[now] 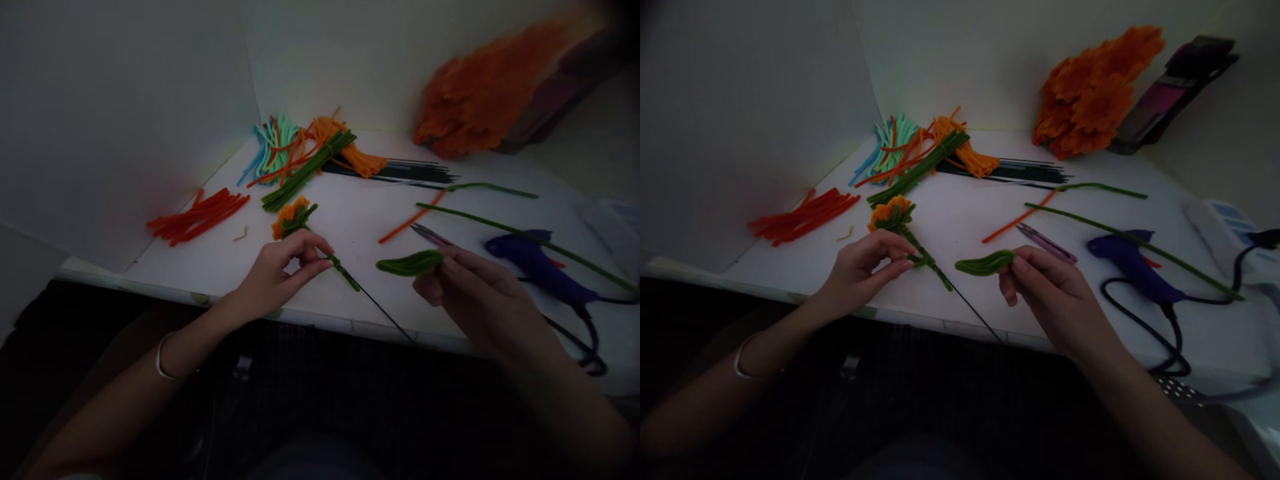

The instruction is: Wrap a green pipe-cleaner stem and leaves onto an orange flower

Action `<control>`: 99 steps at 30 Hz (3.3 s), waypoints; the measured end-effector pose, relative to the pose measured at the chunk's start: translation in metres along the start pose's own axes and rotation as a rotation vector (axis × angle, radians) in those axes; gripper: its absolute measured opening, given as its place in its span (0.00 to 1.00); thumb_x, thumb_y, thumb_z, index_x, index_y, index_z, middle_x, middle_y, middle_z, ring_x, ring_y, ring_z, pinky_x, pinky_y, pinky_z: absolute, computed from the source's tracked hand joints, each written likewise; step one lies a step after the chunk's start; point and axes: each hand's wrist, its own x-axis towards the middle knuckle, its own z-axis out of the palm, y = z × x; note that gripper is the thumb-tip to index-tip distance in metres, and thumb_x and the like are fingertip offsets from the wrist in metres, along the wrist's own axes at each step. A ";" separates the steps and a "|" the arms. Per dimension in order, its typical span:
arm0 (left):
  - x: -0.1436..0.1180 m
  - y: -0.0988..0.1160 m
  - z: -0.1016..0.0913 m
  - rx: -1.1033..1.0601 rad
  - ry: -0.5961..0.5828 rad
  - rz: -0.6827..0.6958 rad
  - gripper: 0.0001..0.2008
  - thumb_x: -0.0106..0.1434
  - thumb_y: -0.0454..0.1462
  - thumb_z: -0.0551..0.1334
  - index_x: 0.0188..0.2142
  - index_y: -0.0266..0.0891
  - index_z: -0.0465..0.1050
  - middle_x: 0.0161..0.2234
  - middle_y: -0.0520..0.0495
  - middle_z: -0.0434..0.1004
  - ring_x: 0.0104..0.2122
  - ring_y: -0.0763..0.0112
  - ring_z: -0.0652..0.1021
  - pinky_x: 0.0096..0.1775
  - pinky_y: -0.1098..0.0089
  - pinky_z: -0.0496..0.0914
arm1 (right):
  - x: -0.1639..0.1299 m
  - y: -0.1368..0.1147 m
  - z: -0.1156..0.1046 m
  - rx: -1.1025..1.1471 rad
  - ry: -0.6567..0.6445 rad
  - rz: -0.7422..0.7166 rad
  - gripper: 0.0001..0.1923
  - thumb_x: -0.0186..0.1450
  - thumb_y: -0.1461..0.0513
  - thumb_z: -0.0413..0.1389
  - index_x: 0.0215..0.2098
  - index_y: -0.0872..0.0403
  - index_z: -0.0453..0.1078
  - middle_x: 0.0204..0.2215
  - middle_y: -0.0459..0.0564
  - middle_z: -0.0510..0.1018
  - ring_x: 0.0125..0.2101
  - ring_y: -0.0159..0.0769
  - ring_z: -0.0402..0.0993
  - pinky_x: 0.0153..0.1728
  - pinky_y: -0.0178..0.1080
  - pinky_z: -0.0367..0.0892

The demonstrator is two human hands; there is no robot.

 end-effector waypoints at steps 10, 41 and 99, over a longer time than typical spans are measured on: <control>0.006 0.007 -0.012 0.299 -0.179 -0.135 0.11 0.63 0.40 0.55 0.30 0.36 0.70 0.21 0.55 0.66 0.20 0.81 0.63 0.24 0.77 0.58 | 0.003 0.000 0.001 -0.481 -0.279 -0.005 0.08 0.63 0.57 0.52 0.32 0.50 0.70 0.39 0.47 0.70 0.39 0.32 0.66 0.40 0.35 0.60; 0.006 0.008 0.011 -0.572 0.269 -0.495 0.11 0.55 0.41 0.63 0.28 0.34 0.67 0.19 0.54 0.63 0.17 0.85 0.60 0.17 0.78 0.50 | -0.013 -0.001 0.032 -1.258 -0.231 -0.814 0.09 0.61 0.67 0.54 0.41 0.55 0.70 0.41 0.56 0.71 0.38 0.39 0.66 0.37 0.43 0.64; -0.012 0.026 0.009 0.957 -0.449 0.203 0.09 0.63 0.40 0.54 0.37 0.38 0.69 0.37 0.48 0.72 0.37 0.65 0.73 0.37 0.65 0.65 | 0.012 0.005 0.019 -1.092 -0.003 -0.432 0.05 0.63 0.63 0.50 0.31 0.55 0.66 0.21 0.43 0.67 0.20 0.25 0.61 0.21 0.29 0.62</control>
